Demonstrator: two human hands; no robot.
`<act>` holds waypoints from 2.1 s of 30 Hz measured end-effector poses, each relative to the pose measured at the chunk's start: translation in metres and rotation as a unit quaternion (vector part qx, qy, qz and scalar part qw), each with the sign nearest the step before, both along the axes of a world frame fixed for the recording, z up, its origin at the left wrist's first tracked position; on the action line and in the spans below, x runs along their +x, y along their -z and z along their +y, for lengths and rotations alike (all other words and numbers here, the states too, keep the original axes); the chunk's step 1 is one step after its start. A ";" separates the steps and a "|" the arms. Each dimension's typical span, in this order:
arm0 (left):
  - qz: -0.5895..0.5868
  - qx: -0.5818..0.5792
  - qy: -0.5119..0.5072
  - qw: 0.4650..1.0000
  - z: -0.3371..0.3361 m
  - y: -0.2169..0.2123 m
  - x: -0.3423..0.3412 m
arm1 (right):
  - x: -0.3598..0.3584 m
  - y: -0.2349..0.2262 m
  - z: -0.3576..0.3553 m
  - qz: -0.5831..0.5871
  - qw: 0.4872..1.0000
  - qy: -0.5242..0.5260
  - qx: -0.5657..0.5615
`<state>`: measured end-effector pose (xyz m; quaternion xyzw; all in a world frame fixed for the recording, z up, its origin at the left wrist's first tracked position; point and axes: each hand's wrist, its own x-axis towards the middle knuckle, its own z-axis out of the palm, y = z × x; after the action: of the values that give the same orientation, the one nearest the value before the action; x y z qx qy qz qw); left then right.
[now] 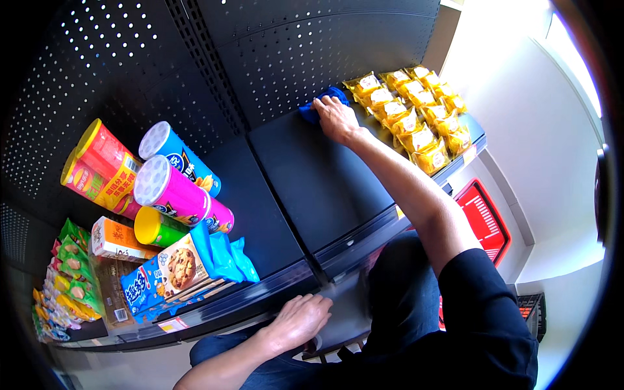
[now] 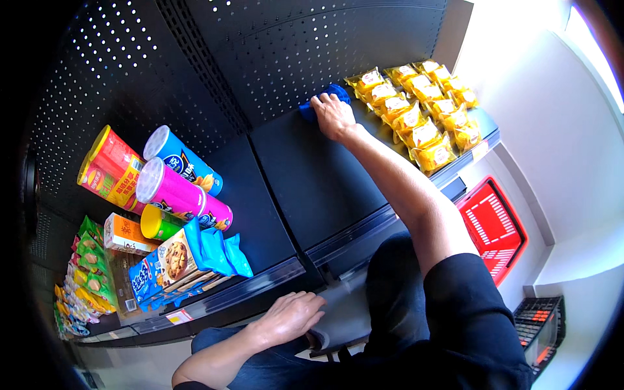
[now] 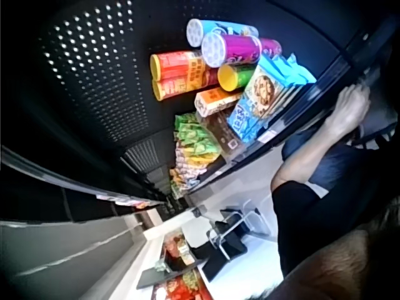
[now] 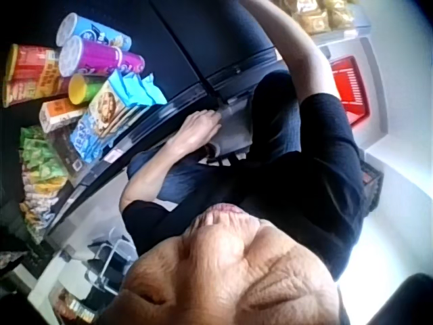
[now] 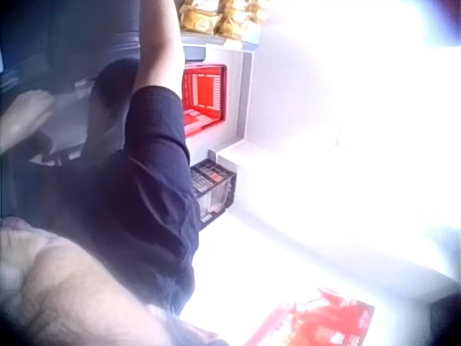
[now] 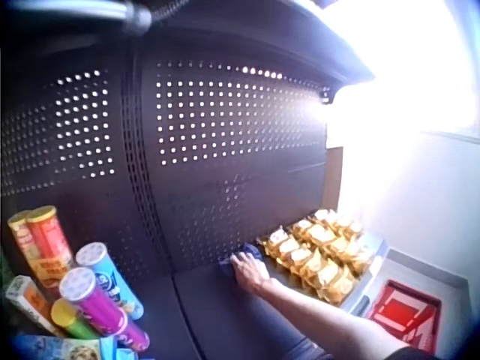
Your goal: The person crouches in front of a store shelf and restocks snack items. They pick up packaged snacks from a red basket, wipe the shelf with a blue cloth, and place the items back on the shelf in neat rows.
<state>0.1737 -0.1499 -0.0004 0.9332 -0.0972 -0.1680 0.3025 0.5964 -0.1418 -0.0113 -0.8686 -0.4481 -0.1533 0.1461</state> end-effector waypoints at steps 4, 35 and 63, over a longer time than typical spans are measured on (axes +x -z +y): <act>-0.018 0.008 -0.003 1.000 -0.002 0.004 0.001 | -0.022 0.000 -0.026 0.004 1.000 -0.012 -0.006; 0.011 -0.001 0.010 1.000 -0.007 0.010 -0.001 | -0.015 -0.013 0.005 -0.034 0.994 0.024 -0.102; 0.127 -0.138 -0.010 0.982 0.005 0.008 -0.007 | 0.087 -0.383 0.060 -0.200 0.841 -0.104 0.492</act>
<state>0.1670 -0.1448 -0.0085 0.8545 -0.0711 -0.2670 0.4398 0.6838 -0.0821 0.3715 -0.5816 -0.4209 -0.5078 0.4761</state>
